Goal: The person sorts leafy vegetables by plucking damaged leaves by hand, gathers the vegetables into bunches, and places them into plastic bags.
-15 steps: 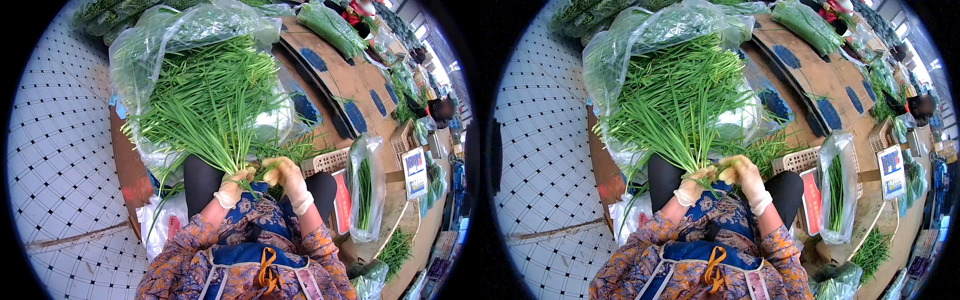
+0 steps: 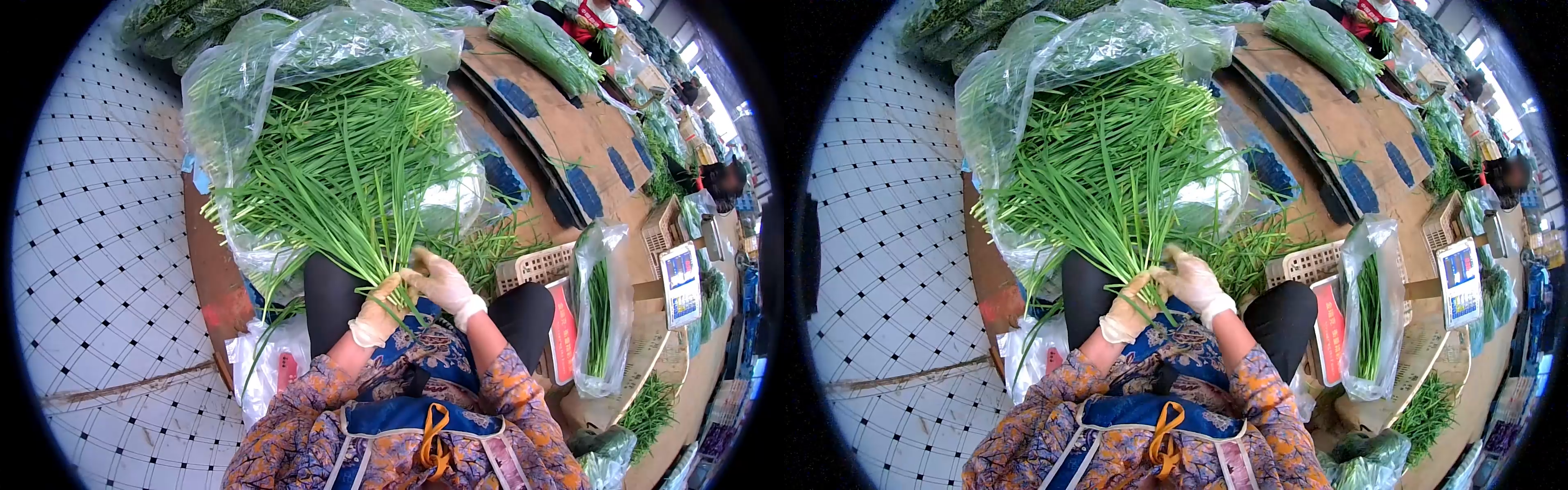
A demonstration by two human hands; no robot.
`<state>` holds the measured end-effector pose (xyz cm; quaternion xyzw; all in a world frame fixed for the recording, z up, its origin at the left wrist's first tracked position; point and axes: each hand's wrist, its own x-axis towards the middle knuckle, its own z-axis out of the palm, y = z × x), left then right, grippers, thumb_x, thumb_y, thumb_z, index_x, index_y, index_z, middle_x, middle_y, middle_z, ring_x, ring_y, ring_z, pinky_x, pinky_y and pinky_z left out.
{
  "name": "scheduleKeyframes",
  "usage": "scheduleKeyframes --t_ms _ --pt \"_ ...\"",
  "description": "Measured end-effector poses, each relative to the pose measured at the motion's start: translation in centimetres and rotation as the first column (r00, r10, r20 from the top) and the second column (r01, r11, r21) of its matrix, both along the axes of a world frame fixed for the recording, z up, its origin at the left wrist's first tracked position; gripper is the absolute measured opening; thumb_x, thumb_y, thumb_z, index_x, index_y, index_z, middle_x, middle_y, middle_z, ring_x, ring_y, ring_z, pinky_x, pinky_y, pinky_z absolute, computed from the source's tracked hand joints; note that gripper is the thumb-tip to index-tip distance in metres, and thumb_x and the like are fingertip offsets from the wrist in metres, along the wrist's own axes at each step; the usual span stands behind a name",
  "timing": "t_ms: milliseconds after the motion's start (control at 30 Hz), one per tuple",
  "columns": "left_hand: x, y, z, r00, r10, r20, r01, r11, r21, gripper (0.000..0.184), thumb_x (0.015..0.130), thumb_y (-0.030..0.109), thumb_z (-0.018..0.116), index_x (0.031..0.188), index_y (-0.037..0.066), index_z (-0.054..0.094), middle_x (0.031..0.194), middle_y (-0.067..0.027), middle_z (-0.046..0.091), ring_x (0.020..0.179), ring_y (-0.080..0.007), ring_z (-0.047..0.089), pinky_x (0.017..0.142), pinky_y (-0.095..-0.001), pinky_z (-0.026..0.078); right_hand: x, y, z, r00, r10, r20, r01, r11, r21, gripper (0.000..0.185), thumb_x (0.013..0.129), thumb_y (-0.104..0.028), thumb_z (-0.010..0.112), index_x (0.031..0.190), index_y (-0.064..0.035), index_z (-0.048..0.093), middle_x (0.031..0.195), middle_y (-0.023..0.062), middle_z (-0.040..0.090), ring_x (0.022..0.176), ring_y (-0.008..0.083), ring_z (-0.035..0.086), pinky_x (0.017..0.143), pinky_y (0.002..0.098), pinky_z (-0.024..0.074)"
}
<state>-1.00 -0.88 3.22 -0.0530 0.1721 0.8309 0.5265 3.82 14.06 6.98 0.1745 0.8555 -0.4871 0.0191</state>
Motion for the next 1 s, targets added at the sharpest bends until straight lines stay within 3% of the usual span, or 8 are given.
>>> scheduleKeyframes --t_ms 100,200,600,667,700,733,833,1000 --pt "-0.2 -0.4 -0.3 0.995 0.07 0.071 -0.046 0.953 -0.3 0.021 0.087 0.009 0.054 0.105 -0.002 0.054 0.093 -0.0109 0.063 0.071 -0.014 0.059 0.062 -0.0233 0.052 -0.4 0.6 1.7 1.0 -0.008 -0.002 0.008 0.992 0.127 0.026 0.085 -0.019 0.058 0.1 0.0016 0.056 0.083 0.0095 0.063 0.075 0.0147 0.058 0.072 0.0261 0.045" --pt "-0.1 -0.7 -0.2 0.996 0.066 0.056 -0.047 0.955 -0.294 0.023 0.087 0.01 0.054 0.107 -0.002 0.053 0.098 -0.0122 0.063 0.071 -0.0144 0.059 0.064 -0.0245 0.052 0.5 1.8 5.0 0.987 -0.157 -0.037 0.126 0.894 -0.431 0.011 0.088 -0.009 0.052 0.091 0.0 0.058 0.081 0.006 0.063 0.068 0.0091 0.055 0.068 0.0205 0.0436" --pt "-0.1 -0.3 -0.3 0.992 0.017 0.126 -0.01 0.999 -0.051 0.032 0.087 0.02 0.054 0.109 -0.003 0.054 0.111 -0.0201 0.058 0.088 -0.0252 0.062 0.077 -0.0335 0.053 7.5 8.1 3.7 0.854 -0.44 -0.279 -0.094 0.396 -0.913 0.025 0.087 -0.016 0.056 0.108 -0.0025 0.054 0.093 0.0102 0.064 0.09 0.0191 0.061 0.093 0.0335 0.0422" --pt "-0.1 0.0 0.6 0.983 0.013 0.181 -0.025 0.998 0.062 0.041 0.089 0.029 0.049 0.113 -0.003 0.051 0.116 -0.0232 0.053 0.097 -0.0296 0.059 0.085 -0.0384 0.049 6.6 7.5 3.8 0.984 -0.164 0.075 0.172 0.727 -0.665 0.038 0.087 -0.022 0.055 0.119 -0.0005 0.049 0.094 0.0115 0.064 0.093 0.0181 0.061 0.089 0.0323 0.0445" --pt "-0.1 0.0 0.6 0.979 0.004 0.204 -0.018 0.997 0.068 0.05 0.092 0.038 0.042 0.12 -0.004 0.046 0.121 -0.0251 0.049 0.105 -0.0327 0.054 0.092 -0.0416 0.044 6.0 6.6 3.1 0.941 -0.086 0.328 0.11 0.992 -0.054 0.05 0.086 -0.03 0.055 0.125 0.0011 0.044 0.095 0.0156 0.064 0.093 0.0223 0.061 0.085 0.0327 0.0457" --pt "0.0 0.1 1.2 0.979 0.002 0.204 -0.017 0.997 0.069 0.05 0.092 0.038 0.042 0.12 -0.004 0.046 0.121 -0.0251 0.049 0.105 -0.0327 0.054 0.092 -0.0416 0.044 4.0 5.2 3.6 0.755 -0.122 0.644 -0.296 0.813 0.501 0.052 0.085 -0.035 0.055 0.124 -0.0015 0.046 0.096 0.019 0.063 0.093 0.0277 0.061 0.084 0.0343 0.0452" --pt "0.0 0.0 2.2 0.991 0.023 0.131 -0.03 0.998 0.052 0.06 0.092 0.047 0.036 0.127 -0.001 0.039 0.121 -0.024 0.049 0.106 -0.0343 0.053 0.095 -0.0434 0.041 2.7 3.9 0.4 0.97 -0.243 0.016 0.244 0.969 -0.051 0.037 0.086 -0.031 0.053 0.112 -0.0046 0.056 0.094 0.0176 0.063 0.089 0.0286 0.061 0.081 0.0344 0.0454" --pt "0.3 -0.2 2.2 0.993 0.056 0.108 -0.062 0.997 0.055 0.058 0.091 0.05 0.036 0.123 0.003 0.044 0.118 -0.0218 0.051 0.107 -0.0331 0.05 0.095 -0.0455 0.037 0.5 -0.4 1.8 0.984 -0.009 -0.175 0.034 0.99 0.14 0.029 0.083 -0.029 0.058 0.095 -0.0031 0.06 0.088 0.0154 0.061 0.082 0.0285 0.059 0.077 0.0347 0.0463"
